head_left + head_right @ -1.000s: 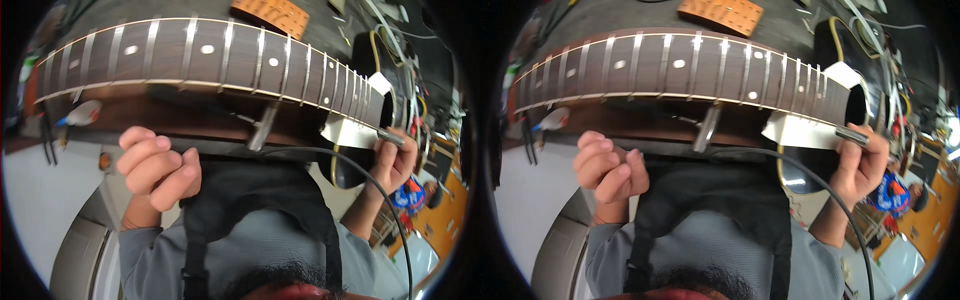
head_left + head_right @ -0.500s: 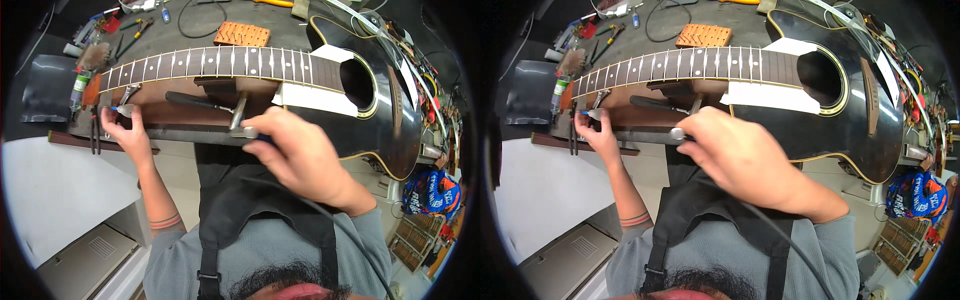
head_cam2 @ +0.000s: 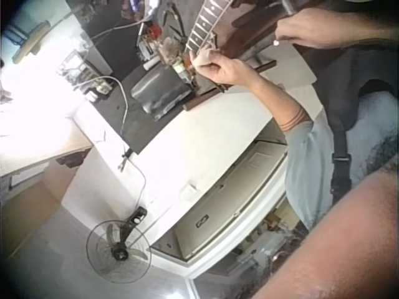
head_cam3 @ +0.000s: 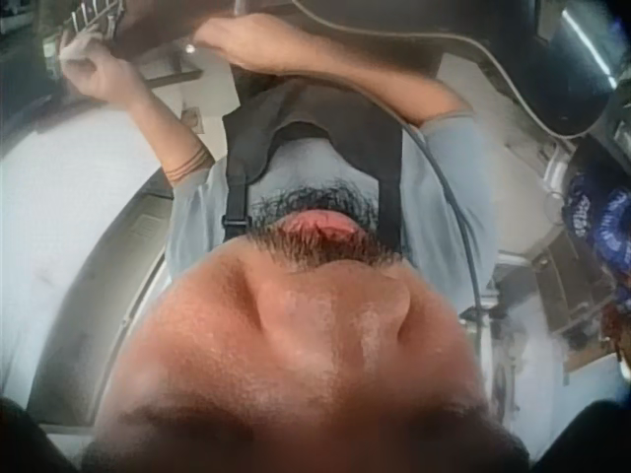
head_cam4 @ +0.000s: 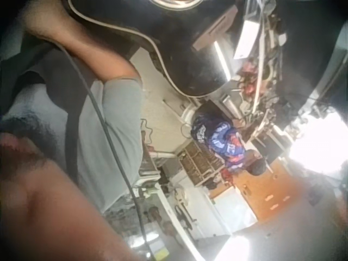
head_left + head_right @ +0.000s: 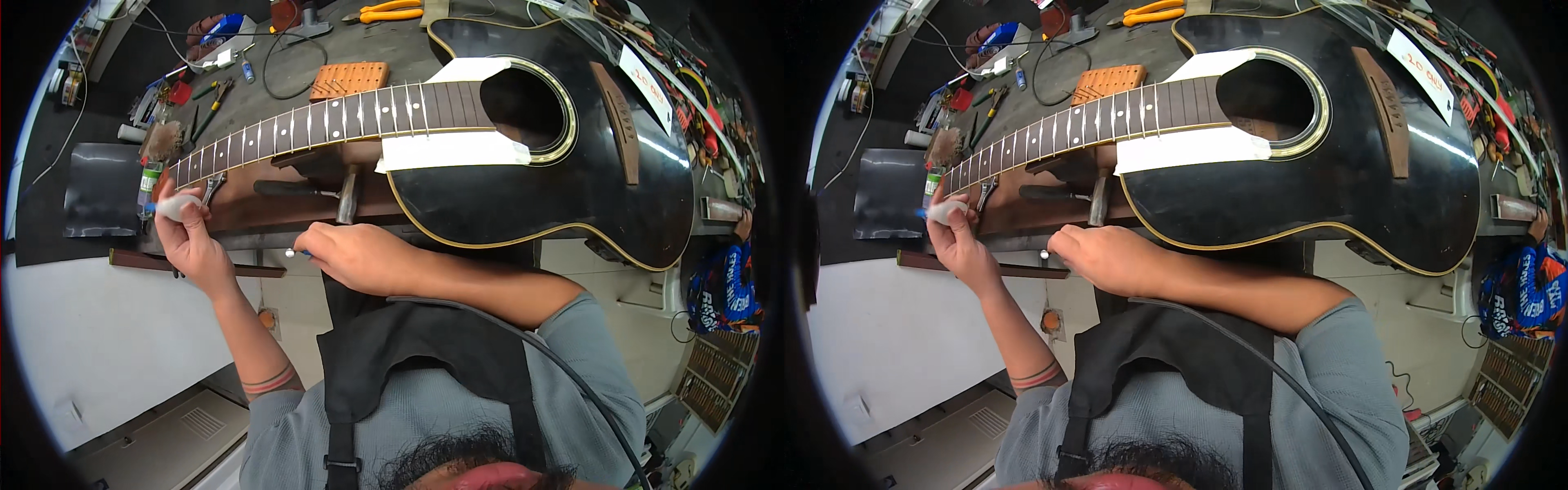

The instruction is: The person repairs a guitar fretboard by applying glue to fret slots and inserting frets. They use a hammer to tap the frets into place and a blue-handled tool to adjust them. The process involves repeated application of glue and hammering to secure the frets.

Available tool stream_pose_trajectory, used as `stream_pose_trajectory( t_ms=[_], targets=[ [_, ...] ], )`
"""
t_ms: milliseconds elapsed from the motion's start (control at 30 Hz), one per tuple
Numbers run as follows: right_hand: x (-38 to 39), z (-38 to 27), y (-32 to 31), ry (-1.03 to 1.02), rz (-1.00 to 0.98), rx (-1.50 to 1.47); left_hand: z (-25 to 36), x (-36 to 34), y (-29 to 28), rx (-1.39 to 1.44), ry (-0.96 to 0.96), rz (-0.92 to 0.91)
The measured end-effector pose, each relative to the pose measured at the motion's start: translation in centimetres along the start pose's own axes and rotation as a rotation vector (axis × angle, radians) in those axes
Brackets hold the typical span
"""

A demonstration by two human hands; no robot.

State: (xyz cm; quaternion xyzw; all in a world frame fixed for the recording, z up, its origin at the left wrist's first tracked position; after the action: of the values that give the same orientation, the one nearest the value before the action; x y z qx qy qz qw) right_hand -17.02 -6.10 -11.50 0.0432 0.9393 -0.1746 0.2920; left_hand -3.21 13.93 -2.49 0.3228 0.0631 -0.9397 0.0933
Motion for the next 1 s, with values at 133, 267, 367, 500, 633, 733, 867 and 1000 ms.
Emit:
stream_pose_trajectory(
  t_ms=[133, 267, 367, 500, 633, 733, 867, 1000],
  targets=[
    [0.2, 1.4, 0.1, -0.024, -0.078, 0.045, 4.8, 1.1, 5.2, 0.005, 0.153, -0.14],
    [0.0, 1.3, -0.3, 0.007, -0.095, -0.01, 7.0, 3.3, 9.9, 0.149, 0.064, -0.333],
    [0.0, 1.4, -0.6, 0.065, -0.059, -0.088, 7.2, 3.9, 11.8, 0.105, 0.114, -0.399],
    [0.1, 1.0, -0.5, 0.1, 0.043, -0.053, 7.5, 4.5, 13.4, 0.138, 0.057, -0.509],
    [0.2, 1.0, -0.2, 0.116, 0.112, -0.09, 7.5, 4.5, 13.9, 0.184, 0.104, -0.535],
    [0.4, 1.5, 0.1, 0.124, 0.014, -0.078, 7.4, 4.5, 13.6, 0.228, 0.096, -0.556],
    [0.6, 1.5, 0.5, 0.064, 0.2, -0.061, 7.4, 4.9, 13.2, 0.199, 0.136, -0.539],
    [0.9, 1.9, 0.8, 0.056, 0.166, -0.051, 7.0, 4.9, 13.1, 0.184, 0.227, -0.542]
  ],
)
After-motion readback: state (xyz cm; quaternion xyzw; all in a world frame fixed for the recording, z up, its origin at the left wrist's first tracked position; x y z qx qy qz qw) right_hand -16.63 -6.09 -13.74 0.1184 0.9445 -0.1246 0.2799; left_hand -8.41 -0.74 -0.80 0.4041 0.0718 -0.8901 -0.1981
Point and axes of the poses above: each hand's wrist, its own x-axis away from the middle knuckle, its own y-axis out of the palm, z = x × y, the point moved 3 cm from there along -x, towards the middle knuckle, and after that the axes turned 12 degrees about z, right-handed, at the moved point
